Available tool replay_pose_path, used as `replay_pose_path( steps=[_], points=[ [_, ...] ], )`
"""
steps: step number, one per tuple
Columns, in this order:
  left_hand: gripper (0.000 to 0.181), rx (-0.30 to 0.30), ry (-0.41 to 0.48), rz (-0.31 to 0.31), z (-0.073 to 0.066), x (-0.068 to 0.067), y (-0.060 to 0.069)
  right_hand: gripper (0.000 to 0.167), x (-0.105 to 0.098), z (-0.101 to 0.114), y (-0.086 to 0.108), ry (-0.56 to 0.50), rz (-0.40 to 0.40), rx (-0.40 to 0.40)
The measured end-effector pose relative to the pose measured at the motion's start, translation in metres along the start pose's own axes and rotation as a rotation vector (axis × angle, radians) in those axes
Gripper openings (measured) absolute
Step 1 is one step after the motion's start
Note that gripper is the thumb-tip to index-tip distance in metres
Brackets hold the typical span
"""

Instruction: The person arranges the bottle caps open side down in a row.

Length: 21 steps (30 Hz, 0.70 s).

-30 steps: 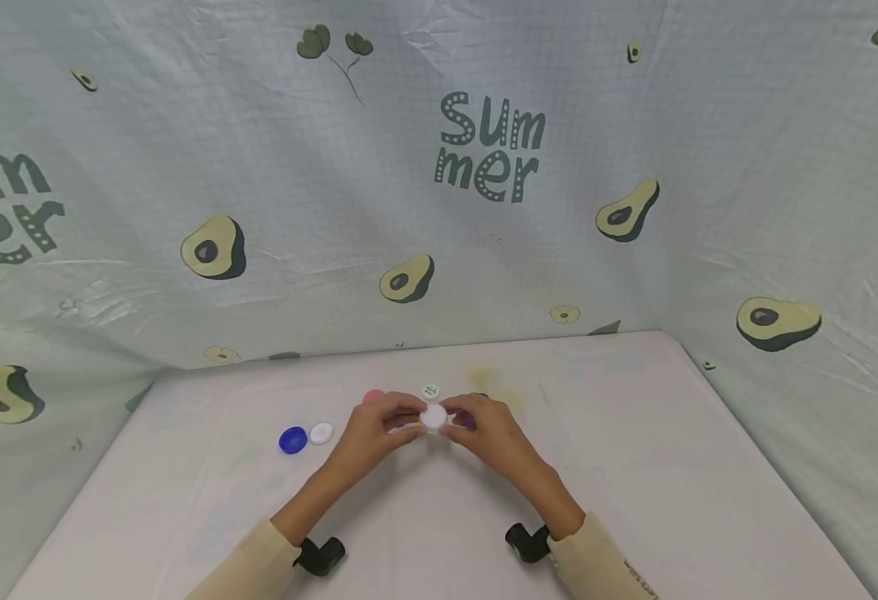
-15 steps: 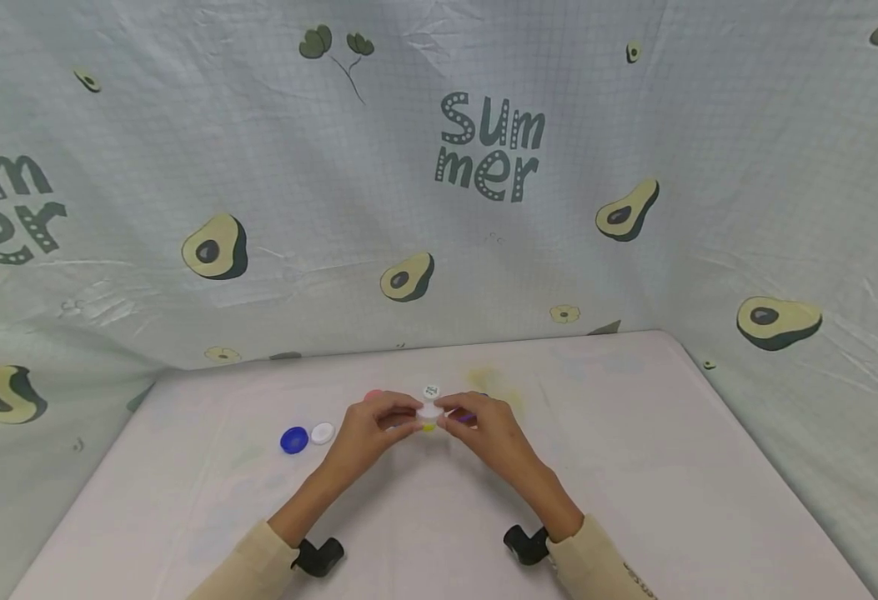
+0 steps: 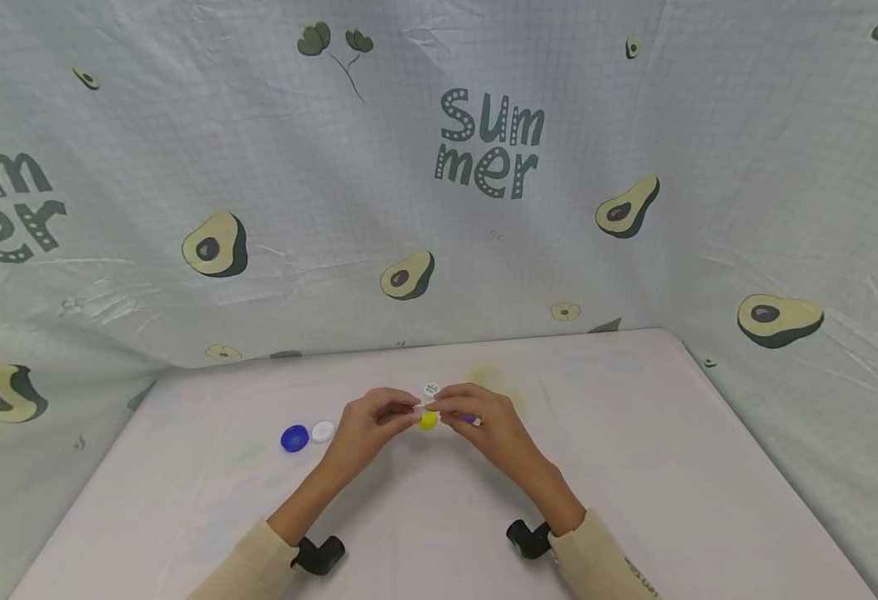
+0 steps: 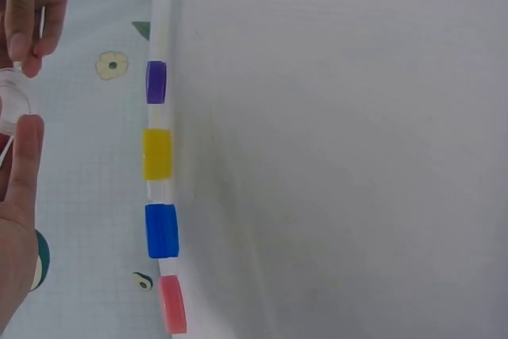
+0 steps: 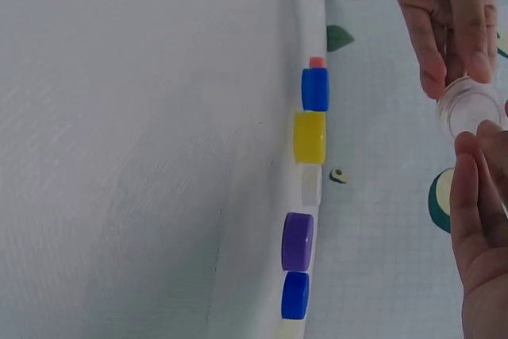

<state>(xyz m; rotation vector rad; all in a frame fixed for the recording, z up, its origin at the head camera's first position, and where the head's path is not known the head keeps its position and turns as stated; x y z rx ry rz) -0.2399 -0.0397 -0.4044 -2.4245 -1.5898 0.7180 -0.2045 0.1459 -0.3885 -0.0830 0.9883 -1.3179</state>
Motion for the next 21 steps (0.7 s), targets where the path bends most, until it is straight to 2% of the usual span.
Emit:
replay_pose_path(
  steps=[3, 8, 9, 14, 21],
  points=[
    [0.017, -0.009, 0.013, 0.014, -0.0064, 0.0005, -0.0007, 0.041, -0.0001, 0.0018, -0.0007, 0.021, -0.001, -0.049],
    [0.016, -0.041, 0.047, 0.036, -0.0054, 0.0027, -0.0012, 0.051, 0.0015, 0.0027, -0.0006, 0.096, 0.001, -0.12],
    [0.015, -0.044, 0.05, 0.037, -0.0006, 0.0029, -0.0015, 0.052, 0.0019, 0.0032, -0.0002, 0.109, 0.002, -0.127],
    [0.012, -0.04, 0.057, 0.047, 0.0011, 0.0015, -0.0016, 0.057, 0.0035, 0.0029, 0.0008, 0.119, 0.023, -0.113],
    [0.017, -0.048, 0.09, 0.052, 0.002, -0.0017, -0.0005, 0.053, 0.0047, 0.001, 0.0011, 0.111, 0.035, -0.096]
  ],
)
Point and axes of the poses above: each hand's wrist, its own y-axis away from the middle knuckle, its own x-axis out of the palm, z = x × y, the point moved 6 cm from there along -y, towards the middle knuckle, and after that the axes turned 4 degrees about x, right-handed, at the moved point
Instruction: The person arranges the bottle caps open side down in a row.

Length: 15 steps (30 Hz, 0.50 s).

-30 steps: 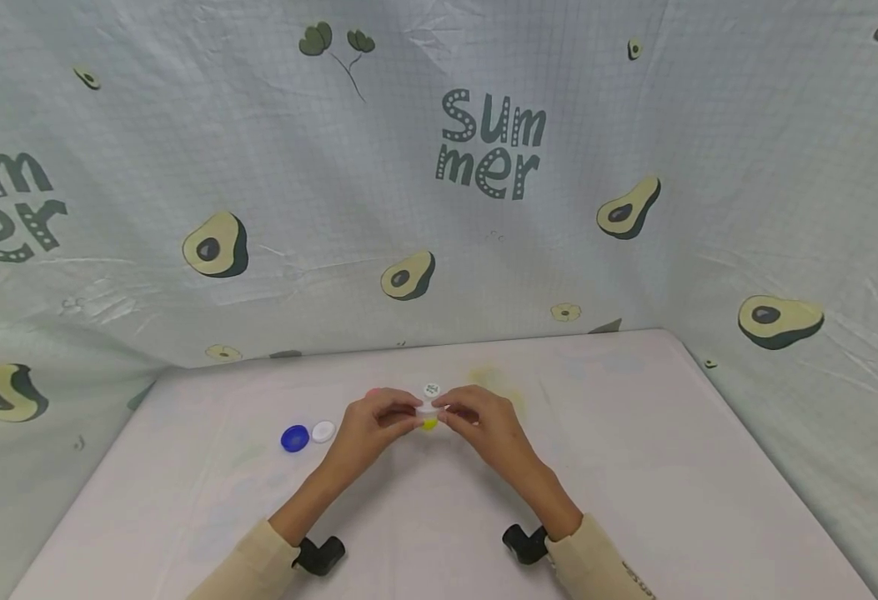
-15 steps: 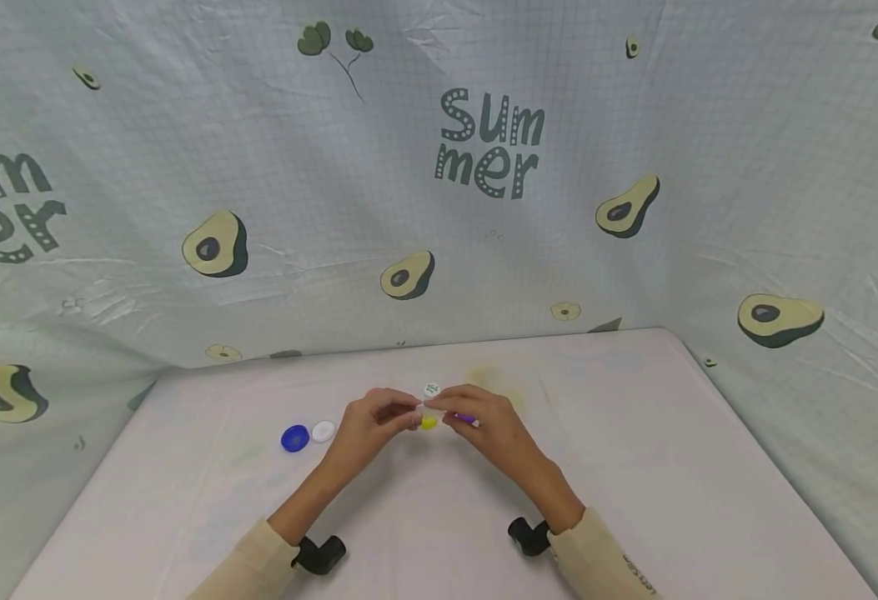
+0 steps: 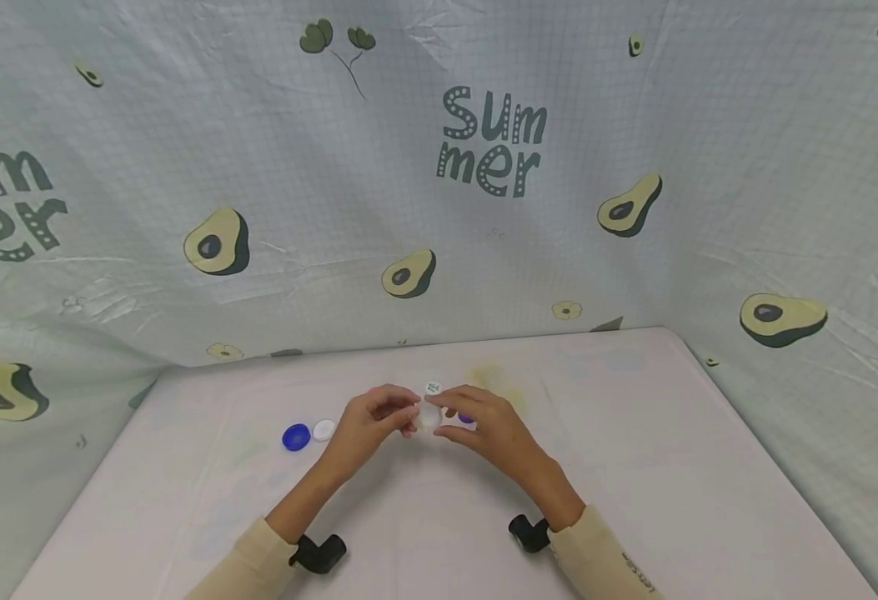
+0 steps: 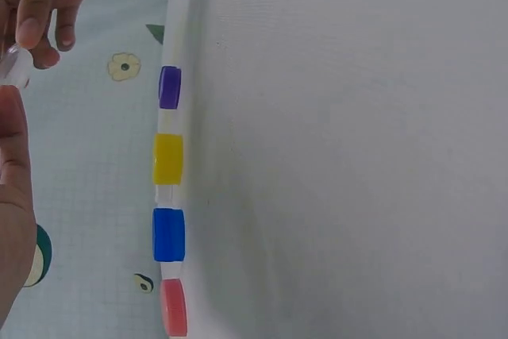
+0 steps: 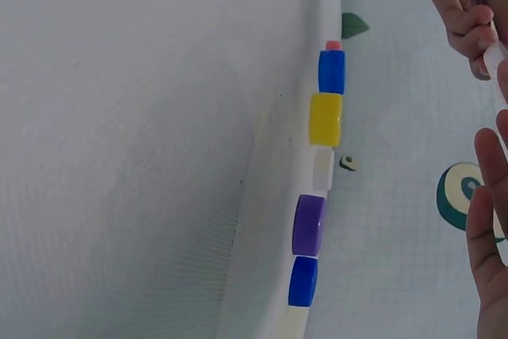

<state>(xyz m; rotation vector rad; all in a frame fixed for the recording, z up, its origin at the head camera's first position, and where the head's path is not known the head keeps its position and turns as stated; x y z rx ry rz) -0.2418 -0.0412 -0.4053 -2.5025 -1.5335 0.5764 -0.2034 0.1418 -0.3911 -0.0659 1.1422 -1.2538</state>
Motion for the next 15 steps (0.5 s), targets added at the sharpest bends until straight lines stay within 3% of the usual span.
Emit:
replay_pose_path(
  steps=[10, 15],
  points=[
    [0.039, 0.077, 0.009, 0.027, -0.0058, 0.0001, 0.0028, 0.048, -0.0008, -0.0061, -0.0005, -0.084, -0.018, 0.108],
    [0.039, 0.121, -0.034, -0.004, -0.0095, -0.001, 0.0024, 0.042, -0.0003, -0.0058, -0.0026, -0.109, -0.008, 0.169]
  ],
)
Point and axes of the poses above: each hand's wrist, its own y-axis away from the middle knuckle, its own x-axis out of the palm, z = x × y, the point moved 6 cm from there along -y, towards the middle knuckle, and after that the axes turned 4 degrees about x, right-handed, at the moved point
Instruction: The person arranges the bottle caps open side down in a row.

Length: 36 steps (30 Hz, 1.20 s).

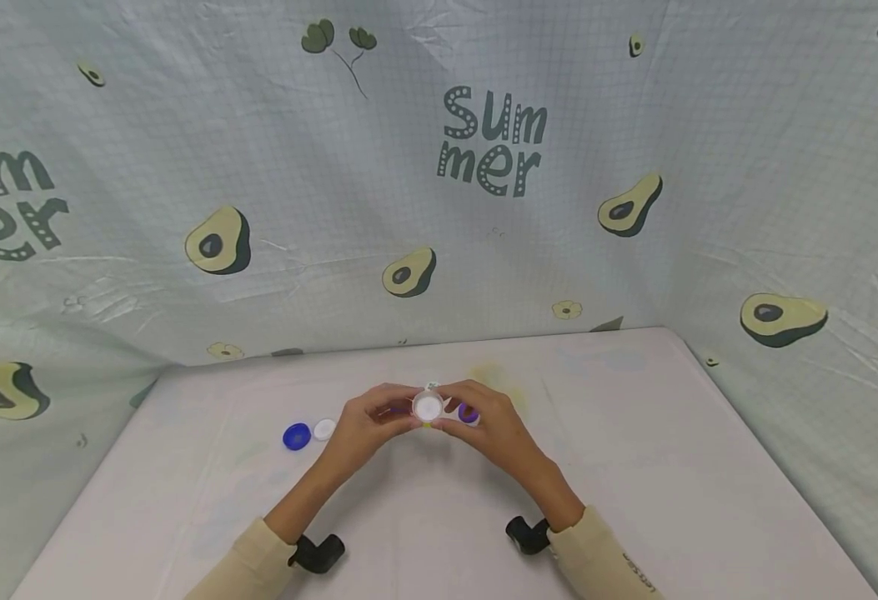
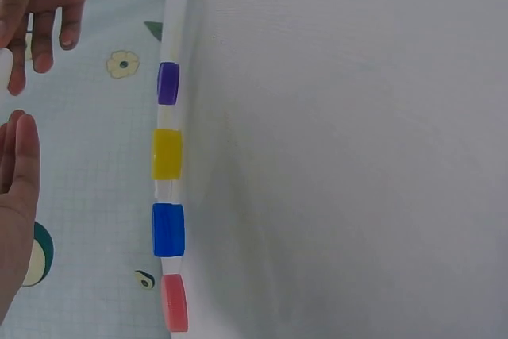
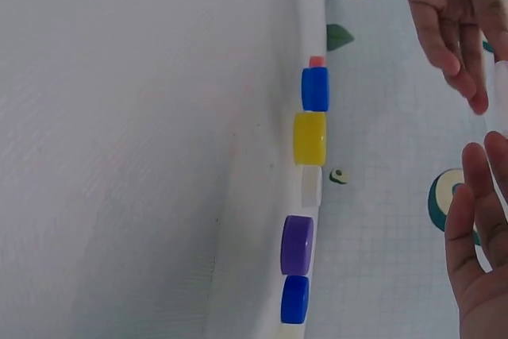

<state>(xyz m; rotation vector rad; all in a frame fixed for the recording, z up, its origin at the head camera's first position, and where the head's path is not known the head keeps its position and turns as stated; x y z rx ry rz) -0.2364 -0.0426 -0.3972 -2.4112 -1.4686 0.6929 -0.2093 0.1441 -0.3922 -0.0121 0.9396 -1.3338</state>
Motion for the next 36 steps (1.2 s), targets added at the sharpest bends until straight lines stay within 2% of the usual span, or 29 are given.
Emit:
replay_pose_path(
  steps=[4, 11, 20, 28, 32, 36],
  points=[
    [0.039, 0.023, 0.014, -0.015, -0.001, 0.0, -0.001, 0.04, 0.001, -0.001, 0.0, -0.008, 0.009, 0.035],
    [0.039, 0.019, 0.002, 0.013, 0.001, 0.0, 0.0, 0.041, 0.002, -0.002, 0.001, 0.001, 0.013, 0.056],
    [0.036, -0.003, -0.149, 0.038, -0.002, -0.008, 0.002, 0.043, 0.01, -0.002, 0.0, 0.029, 0.049, 0.084],
    [0.034, -0.032, -0.288, 0.065, -0.004, -0.024, 0.005, 0.042, 0.021, 0.005, -0.009, 0.035, 0.098, 0.117],
    [0.034, -0.048, -0.289, 0.081, -0.005, -0.035, 0.005, 0.041, 0.029, 0.009, -0.016, 0.038, 0.106, 0.123],
    [0.036, -0.033, -0.264, 0.093, -0.008, -0.045, 0.004, 0.042, 0.035, 0.013, -0.023, 0.037, 0.114, 0.141]
  ],
)
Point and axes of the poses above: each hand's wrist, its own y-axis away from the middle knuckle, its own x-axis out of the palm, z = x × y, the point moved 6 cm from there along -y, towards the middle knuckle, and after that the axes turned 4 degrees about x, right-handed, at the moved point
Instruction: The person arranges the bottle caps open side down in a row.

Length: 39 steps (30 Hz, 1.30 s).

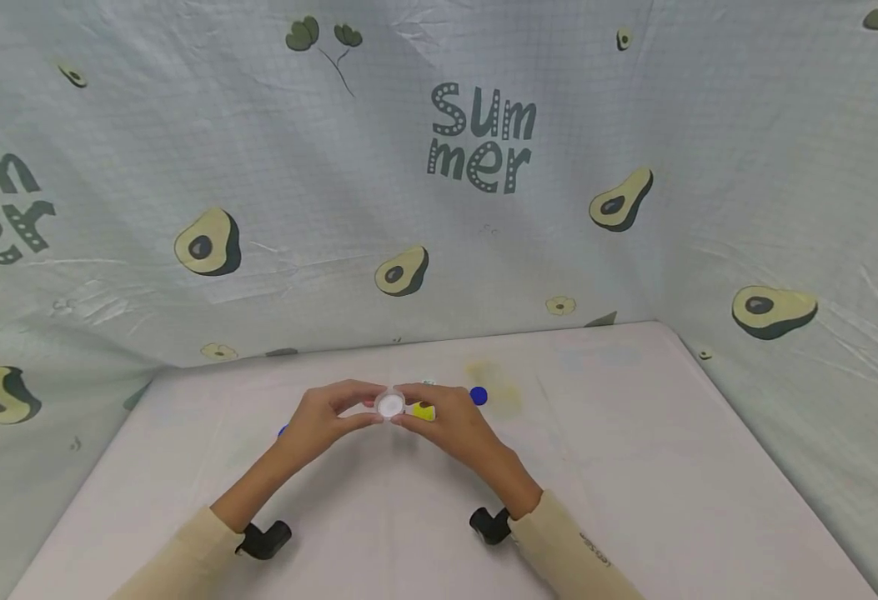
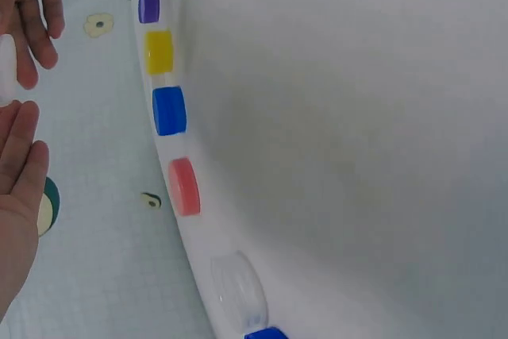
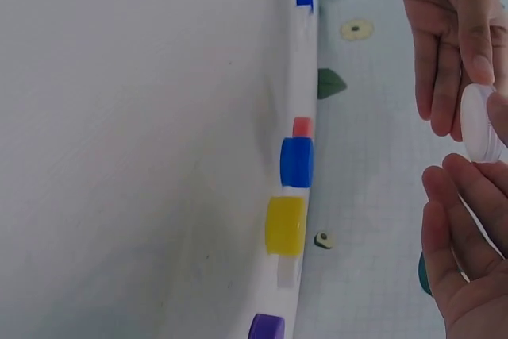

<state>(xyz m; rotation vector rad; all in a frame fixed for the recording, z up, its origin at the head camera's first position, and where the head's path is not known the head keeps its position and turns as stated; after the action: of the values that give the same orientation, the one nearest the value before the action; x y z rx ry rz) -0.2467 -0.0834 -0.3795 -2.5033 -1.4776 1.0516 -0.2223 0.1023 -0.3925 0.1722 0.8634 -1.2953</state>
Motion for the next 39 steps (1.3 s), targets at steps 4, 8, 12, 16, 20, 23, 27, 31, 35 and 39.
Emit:
replay_pose_path(
  steps=[4, 8, 12, 16, 20, 23, 27, 31, 35, 39],
  points=[
    [0.037, 0.027, -0.036, -0.002, -0.001, -0.009, 0.002, 0.041, 0.004, 0.004, -0.004, 0.014, -0.014, 0.002],
    [0.035, 0.002, -0.085, 0.003, 0.0, -0.016, 0.005, 0.039, 0.009, 0.007, -0.007, -0.003, -0.019, 0.0],
    [0.035, -0.015, -0.1, 0.021, 0.001, -0.022, 0.008, 0.039, 0.016, 0.009, -0.011, -0.022, 0.019, 0.027],
    [0.036, -0.027, -0.098, 0.048, 0.004, -0.026, 0.013, 0.038, 0.023, 0.012, -0.015, -0.018, 0.056, 0.052],
    [0.035, -0.036, -0.123, 0.061, 0.009, -0.03, 0.016, 0.039, 0.03, 0.016, -0.018, -0.005, 0.07, 0.065],
    [0.034, -0.037, -0.133, 0.066, 0.013, -0.032, 0.018, 0.038, 0.035, 0.019, -0.02, 0.007, 0.067, 0.068],
    [0.033, -0.043, -0.116, 0.075, 0.017, -0.035, 0.023, 0.037, 0.043, 0.019, -0.022, 0.021, 0.072, 0.079],
    [0.034, -0.058, -0.127, 0.074, 0.022, -0.04, 0.03, 0.036, 0.053, 0.021, -0.025, 0.018, 0.091, 0.076],
    [0.035, -0.085, -0.148, 0.071, 0.027, -0.044, 0.037, 0.035, 0.062, 0.024, -0.029, 0.012, 0.103, 0.058],
    [0.034, -0.115, -0.144, 0.079, 0.033, -0.047, 0.044, 0.036, 0.071, 0.024, -0.032, -0.016, 0.132, 0.081]
  ],
)
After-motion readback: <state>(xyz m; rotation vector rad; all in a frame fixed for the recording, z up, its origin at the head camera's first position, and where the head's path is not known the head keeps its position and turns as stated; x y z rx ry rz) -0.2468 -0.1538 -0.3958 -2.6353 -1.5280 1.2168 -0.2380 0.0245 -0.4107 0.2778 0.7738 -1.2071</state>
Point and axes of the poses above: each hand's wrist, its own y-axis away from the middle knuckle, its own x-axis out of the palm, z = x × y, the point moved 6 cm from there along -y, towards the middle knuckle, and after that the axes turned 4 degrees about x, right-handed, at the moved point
